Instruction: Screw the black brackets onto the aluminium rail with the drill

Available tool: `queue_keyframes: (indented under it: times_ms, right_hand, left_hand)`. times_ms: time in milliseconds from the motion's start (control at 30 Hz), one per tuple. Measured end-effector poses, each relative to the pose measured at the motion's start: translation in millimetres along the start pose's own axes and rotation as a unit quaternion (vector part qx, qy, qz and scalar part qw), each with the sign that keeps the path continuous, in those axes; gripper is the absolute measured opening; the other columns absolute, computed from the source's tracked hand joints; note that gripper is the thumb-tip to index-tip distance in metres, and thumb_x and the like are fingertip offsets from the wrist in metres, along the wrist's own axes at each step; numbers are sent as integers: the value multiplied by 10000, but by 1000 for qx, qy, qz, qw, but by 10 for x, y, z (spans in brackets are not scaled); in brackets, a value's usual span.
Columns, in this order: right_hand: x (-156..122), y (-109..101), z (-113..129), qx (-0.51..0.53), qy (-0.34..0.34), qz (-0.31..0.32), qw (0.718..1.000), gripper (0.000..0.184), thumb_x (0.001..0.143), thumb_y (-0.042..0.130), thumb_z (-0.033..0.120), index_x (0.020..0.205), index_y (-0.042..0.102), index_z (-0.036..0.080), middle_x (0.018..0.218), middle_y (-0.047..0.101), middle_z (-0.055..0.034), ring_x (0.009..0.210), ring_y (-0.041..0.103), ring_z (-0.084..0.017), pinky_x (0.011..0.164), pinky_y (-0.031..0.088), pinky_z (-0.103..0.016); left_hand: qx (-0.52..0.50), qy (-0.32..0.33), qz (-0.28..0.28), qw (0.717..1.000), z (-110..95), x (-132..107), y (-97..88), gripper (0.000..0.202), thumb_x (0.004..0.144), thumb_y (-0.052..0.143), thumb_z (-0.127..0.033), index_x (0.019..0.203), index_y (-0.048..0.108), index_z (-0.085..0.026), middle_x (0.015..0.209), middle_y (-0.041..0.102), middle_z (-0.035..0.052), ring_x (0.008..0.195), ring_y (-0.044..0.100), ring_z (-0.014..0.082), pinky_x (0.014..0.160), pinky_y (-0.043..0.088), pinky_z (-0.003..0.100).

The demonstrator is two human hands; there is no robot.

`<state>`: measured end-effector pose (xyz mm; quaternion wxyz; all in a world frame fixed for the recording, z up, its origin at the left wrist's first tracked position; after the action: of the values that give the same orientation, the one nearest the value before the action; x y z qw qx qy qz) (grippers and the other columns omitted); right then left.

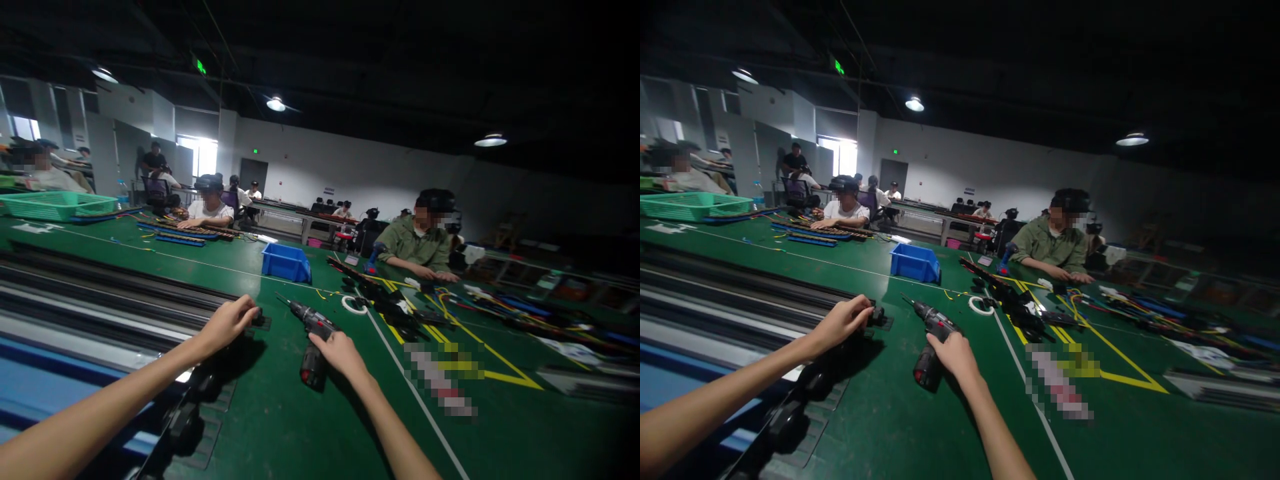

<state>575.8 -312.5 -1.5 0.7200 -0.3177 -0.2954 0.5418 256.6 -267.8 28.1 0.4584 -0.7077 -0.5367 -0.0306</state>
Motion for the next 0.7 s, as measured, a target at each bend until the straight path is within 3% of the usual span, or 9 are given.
queue_keyframes:
  times_ms: [100,167,300,433,600,700]
  right_hand:
    - [-12,66,-70,62,71,85,992,539,729,565,740,624,611,213,586,640,-104,450,596,-239,445,434,-350]
    - [21,115,-83,121,85,107,983,557,715,572,752,727,656,202,608,658,-100,422,589,-228,409,438,-343]
    - [139,206,-112,176,98,61,978,500,661,697,653,842,697,187,629,677,-79,423,580,-198,388,430,-302]
    - [178,258,-193,174,107,30,978,479,661,707,615,787,718,153,603,673,-80,448,583,-189,403,409,-273]
    - [38,228,-275,191,111,-6,975,544,702,638,671,675,719,134,635,686,-89,562,620,-202,467,396,-262]
    - [-92,216,-238,280,89,-41,955,520,697,679,637,683,718,119,651,695,-76,602,628,-204,520,416,-267]
  left_hand:
    - [30,5,19,999,86,-8,-3,187,943,458,-423,949,545,-257,717,641,35,657,608,220,633,398,300]
    - [33,10,24,999,133,-11,2,142,938,466,-370,969,538,-251,752,649,45,695,617,222,651,396,294]
    - [37,17,23,999,199,-6,4,111,915,476,-288,982,545,-232,810,658,54,754,622,216,681,393,277]
    - [56,16,16,998,237,-2,-21,122,911,467,-273,971,557,-214,800,651,48,749,616,202,679,382,258]
    - [84,10,7,996,243,3,-61,151,918,484,-332,929,564,-204,682,597,10,622,543,172,608,338,243]
    - [76,2,-5,997,247,9,-63,202,924,483,-378,895,574,-199,659,576,-2,597,516,159,588,323,242]
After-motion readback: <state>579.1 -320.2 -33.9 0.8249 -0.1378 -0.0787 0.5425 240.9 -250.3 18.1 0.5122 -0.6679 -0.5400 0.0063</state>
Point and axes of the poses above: each hand's wrist, its own x-axis towards the middle knuckle, its own y-axis out of the palm, z = x × y, the point moved 1 cm from there along x, towards the middle knuckle
